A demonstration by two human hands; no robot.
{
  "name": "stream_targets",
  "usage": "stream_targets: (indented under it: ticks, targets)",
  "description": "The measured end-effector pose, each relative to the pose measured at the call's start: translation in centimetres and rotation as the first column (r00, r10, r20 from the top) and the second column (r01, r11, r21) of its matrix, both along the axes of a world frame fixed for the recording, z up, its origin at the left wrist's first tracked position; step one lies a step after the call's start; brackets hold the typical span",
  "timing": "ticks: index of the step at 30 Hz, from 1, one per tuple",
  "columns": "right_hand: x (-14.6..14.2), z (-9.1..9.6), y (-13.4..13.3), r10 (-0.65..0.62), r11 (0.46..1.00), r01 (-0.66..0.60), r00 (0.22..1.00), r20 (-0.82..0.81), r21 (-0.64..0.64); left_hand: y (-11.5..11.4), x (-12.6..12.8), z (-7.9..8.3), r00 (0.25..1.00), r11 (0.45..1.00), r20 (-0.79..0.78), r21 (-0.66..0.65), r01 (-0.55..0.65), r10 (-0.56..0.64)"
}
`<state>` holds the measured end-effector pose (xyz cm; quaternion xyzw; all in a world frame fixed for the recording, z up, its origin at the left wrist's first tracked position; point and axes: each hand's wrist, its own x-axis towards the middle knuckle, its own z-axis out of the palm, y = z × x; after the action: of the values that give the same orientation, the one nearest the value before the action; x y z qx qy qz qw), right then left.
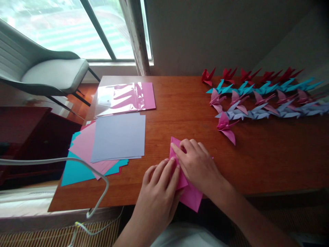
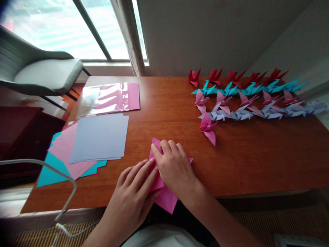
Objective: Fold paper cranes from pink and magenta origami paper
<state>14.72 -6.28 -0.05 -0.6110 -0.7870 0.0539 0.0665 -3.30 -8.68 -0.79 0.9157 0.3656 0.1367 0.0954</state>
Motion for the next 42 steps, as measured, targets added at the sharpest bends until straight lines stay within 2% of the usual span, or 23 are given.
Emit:
stream_targets:
  ticks: [5,13,20,27,33,37,40,42]
  targets:
    - [-0.7,0.3,0.7,-0.054,0.997,0.058,0.995,0.081,-0.046,-0.3,0.0,-0.2,1.000,1.000,-0.012,0.002,-0.011,0.011]
    - [-1.3,0.6,1.8,-0.089,0.992,0.094,0.994,0.057,-0.085,-0.5,0.3,-0.1,0.999,0.999,0.012,-0.010,-0.041,0.041]
    - [-0.3,0.0,0.6,-0.013,1.000,0.013,1.000,0.027,-0.019,-0.6,0.3,-0.3,0.999,0.999,0.010,-0.003,-0.036,0.036]
    - [0.5,-0.1,-0.5,0.116,0.992,-0.113,0.992,-0.052,0.058,-0.5,0.3,-0.4,1.000,1.000,0.005,-0.010,-0.028,0.028]
    - [0.6,0.0,-0.8,0.163,0.985,-0.158,0.983,-0.083,0.062,-0.5,0.3,-0.5,0.999,1.000,0.018,-0.007,-0.027,0.027]
    - [1.0,0.3,-0.6,0.169,0.986,-0.168,0.974,-0.149,0.019,-0.4,0.2,-0.4,0.999,1.000,0.022,-0.006,-0.030,0.030]
    - [2.2,0.1,-0.6,0.129,0.992,-0.125,0.970,-0.207,0.034,-0.3,0.2,-0.4,0.999,1.000,0.029,-0.008,-0.023,0.023]
    - [3.5,-0.3,-0.8,0.033,0.997,-0.015,0.974,-0.223,0.082,-0.2,0.1,-0.3,0.999,1.000,0.038,-0.027,-0.014,0.015]
